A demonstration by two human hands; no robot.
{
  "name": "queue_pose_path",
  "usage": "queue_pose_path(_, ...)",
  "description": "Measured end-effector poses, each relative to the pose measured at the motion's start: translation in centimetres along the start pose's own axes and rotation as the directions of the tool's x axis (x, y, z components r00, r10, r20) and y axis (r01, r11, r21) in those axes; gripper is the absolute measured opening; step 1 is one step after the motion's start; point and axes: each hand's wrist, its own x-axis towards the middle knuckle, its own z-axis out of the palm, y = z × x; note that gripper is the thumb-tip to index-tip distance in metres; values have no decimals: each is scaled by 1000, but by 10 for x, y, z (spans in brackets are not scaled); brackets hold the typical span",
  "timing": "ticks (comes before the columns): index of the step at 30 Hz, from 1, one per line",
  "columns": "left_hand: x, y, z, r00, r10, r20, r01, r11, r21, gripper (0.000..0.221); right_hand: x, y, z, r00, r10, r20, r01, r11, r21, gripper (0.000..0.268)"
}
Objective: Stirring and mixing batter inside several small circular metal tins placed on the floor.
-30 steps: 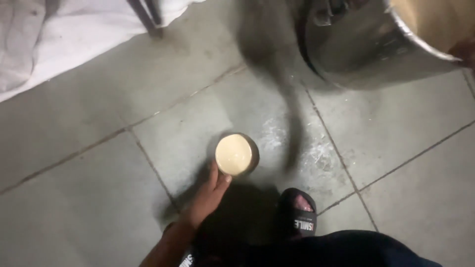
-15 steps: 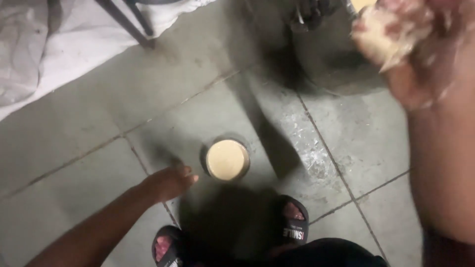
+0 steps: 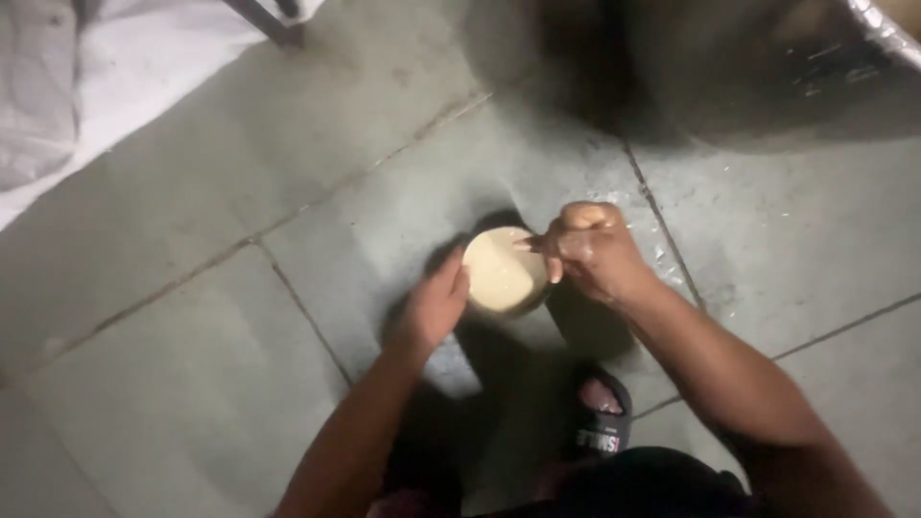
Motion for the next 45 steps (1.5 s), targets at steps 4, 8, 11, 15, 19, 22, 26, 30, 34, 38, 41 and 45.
queue_pose_path(4, 31, 18, 24, 988, 153, -26, -151, 986, 65, 46, 4, 30, -22, 963, 115, -245, -140, 986, -89, 34)
queue_pose_path(8, 46, 67, 3, 982, 40, 186, -57, 995, 85, 49, 11, 33, -27, 913, 96, -396, -224, 930, -291, 36)
queue_pose_path(11, 49, 57, 10, 983, 96, 158, -104, 994, 44, 50, 5, 64, -56, 928, 77, -365, -182, 947, -264, 29)
queue_pose_path(15, 48, 77, -4, 981, 59, 185, -92, 980, 178, 49, 1, 90, -92, 995, -3, -100, -28, 952, -306, 30)
queue_pose_path(19, 57, 85, -9, 977, 121, 174, -163, 953, 255, 43, 2, 68, -68, 880, 252, -403, -397, 856, -330, 38)
queue_pose_path(22, 69, 90, -5, 972, 178, 155, -221, 915, 338, 40, -10, 104, -127, 987, 42, -158, -133, 768, -626, 33)
queue_pose_path(26, 81, 81, 2, 959, 233, 164, -269, 931, 247, 36, -1, 73, -86, 921, -181, 344, 369, 130, -920, 28)
queue_pose_path(30, 86, 77, 0, 941, 288, 180, -320, 928, 190, 34, -15, 62, -56, 852, -34, 522, 493, -282, -823, 27)
queue_pose_path(34, 87, 87, -4, 945, 276, 173, -305, 938, 166, 33, -33, 73, -57, 826, -142, 545, 449, -417, -790, 43)
queue_pose_path(38, 83, 85, 3, 943, 232, 240, -290, 925, 247, 36, -59, 78, -61, 904, -13, 427, 375, -456, -807, 64)
queue_pose_path(41, 79, 92, -1, 947, 214, 239, -286, 900, 329, 38, -82, 81, -77, 915, 92, 393, 388, -469, -793, 66)
queue_pose_path(45, 75, 97, 0, 953, 178, 245, -270, 866, 421, 47, -97, 44, -65, 899, 233, 370, 433, -367, -823, 78)
